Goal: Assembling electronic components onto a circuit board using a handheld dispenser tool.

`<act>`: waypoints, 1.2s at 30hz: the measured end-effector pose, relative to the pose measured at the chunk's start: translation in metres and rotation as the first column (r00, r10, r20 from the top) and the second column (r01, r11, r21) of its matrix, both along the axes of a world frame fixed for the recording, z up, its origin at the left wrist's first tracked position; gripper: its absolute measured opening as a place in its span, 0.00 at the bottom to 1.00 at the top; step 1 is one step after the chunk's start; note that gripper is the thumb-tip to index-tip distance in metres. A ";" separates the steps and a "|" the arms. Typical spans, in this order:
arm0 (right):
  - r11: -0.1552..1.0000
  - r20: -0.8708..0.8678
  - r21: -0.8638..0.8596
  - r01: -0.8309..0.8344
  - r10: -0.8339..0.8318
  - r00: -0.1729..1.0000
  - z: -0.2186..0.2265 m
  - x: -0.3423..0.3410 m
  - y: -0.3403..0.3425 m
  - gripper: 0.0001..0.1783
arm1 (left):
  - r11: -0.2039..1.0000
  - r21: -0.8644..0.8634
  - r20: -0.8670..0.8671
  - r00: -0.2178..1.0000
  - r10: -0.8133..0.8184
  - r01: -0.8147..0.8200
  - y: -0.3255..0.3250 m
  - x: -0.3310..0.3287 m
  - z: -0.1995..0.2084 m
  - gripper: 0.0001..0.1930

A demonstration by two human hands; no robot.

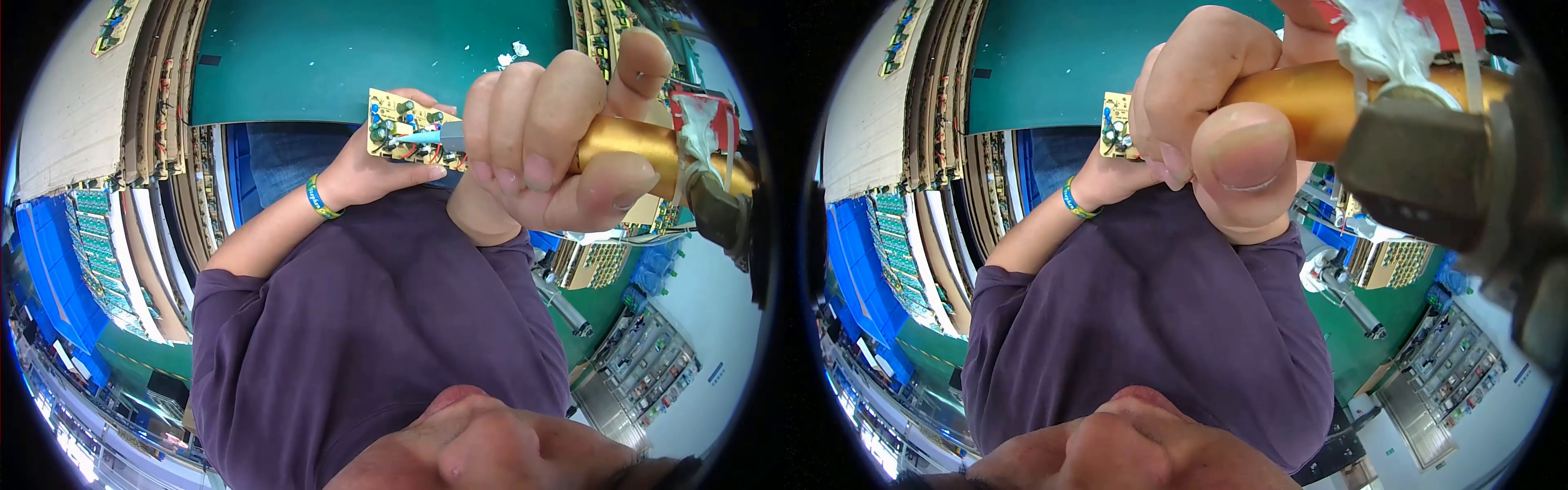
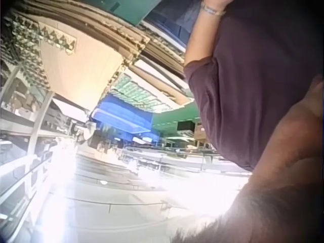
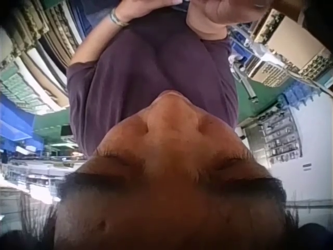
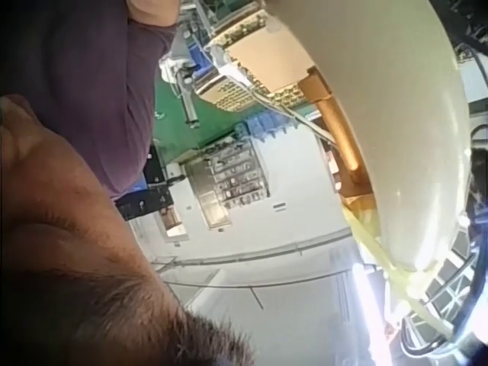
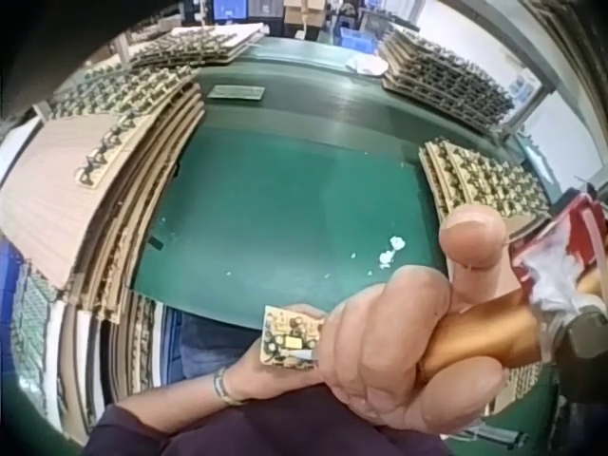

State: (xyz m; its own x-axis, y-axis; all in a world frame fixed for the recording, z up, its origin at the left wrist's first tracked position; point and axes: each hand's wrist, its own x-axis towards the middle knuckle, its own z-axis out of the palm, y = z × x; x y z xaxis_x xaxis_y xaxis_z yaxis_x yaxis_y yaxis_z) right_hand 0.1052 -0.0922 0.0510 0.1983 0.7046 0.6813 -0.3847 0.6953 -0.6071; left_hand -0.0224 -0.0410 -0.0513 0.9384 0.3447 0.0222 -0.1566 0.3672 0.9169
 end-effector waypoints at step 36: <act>0.996 0.019 -0.017 0.089 -0.088 0.996 -0.002 0.006 0.005 0.33 | 0.996 -0.077 0.059 0.998 -0.038 0.042 -0.003 -0.002 -0.005 0.34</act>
State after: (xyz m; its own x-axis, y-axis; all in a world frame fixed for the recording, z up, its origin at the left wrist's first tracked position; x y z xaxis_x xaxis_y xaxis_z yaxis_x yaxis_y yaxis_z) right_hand 0.1107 -0.0875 0.0489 0.2478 0.6968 0.6732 -0.3107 0.7153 -0.6260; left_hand -0.0243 -0.0437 -0.0559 0.9495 0.3096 0.0506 -0.1914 0.4441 0.8753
